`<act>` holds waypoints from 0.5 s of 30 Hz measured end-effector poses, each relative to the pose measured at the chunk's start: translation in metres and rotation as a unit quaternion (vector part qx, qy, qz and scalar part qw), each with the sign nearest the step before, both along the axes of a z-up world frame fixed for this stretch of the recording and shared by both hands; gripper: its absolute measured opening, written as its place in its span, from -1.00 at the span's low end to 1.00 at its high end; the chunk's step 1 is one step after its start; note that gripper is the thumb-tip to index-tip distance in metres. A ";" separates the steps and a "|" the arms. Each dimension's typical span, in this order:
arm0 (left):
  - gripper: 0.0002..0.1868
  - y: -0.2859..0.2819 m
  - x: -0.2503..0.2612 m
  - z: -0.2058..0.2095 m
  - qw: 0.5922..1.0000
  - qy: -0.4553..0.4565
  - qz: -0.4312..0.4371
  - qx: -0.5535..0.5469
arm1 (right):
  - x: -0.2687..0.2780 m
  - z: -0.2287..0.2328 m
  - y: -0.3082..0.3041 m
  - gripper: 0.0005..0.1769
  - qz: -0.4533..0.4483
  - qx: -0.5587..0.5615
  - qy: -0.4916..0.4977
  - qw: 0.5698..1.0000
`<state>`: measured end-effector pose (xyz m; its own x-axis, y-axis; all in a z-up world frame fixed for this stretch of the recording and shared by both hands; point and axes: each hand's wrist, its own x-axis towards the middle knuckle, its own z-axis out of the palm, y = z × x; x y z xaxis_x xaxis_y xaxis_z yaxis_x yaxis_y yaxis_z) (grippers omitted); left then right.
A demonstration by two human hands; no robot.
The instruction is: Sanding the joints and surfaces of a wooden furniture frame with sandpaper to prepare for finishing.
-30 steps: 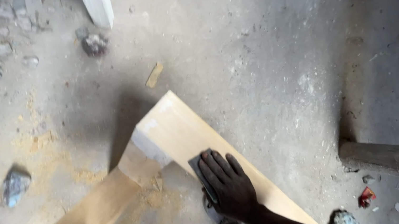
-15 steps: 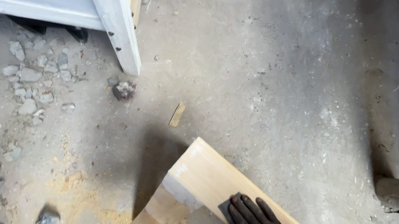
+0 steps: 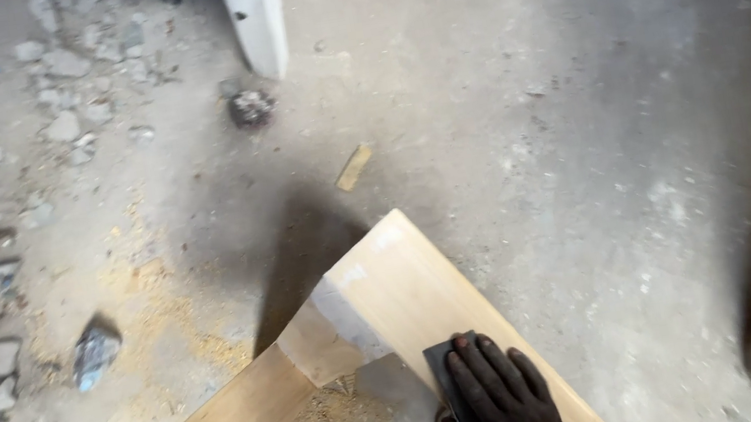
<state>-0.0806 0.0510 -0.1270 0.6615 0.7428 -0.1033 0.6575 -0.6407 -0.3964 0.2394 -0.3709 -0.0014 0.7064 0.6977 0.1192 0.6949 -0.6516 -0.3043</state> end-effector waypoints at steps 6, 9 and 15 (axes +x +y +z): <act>-0.09 -0.062 0.080 0.116 0.997 -0.056 -0.018 0.059 | 0.057 0.039 0.075 -0.21 -0.047 0.107 0.029 0.993; -0.07 -0.051 0.062 0.103 0.996 -0.076 -0.045 0.007 | 0.061 0.033 0.074 -0.26 -0.056 0.184 0.058 0.980; -0.03 -0.051 0.081 0.121 0.999 0.047 0.019 -0.014 | 0.058 0.023 0.068 -0.44 -0.098 0.342 0.130 0.925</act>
<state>0.0005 0.0004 -0.0056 0.6187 0.7637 -0.1842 0.6429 -0.6270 -0.4400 0.2977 -0.3029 0.0216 0.8784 0.3767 0.2943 0.4292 -0.3504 -0.8325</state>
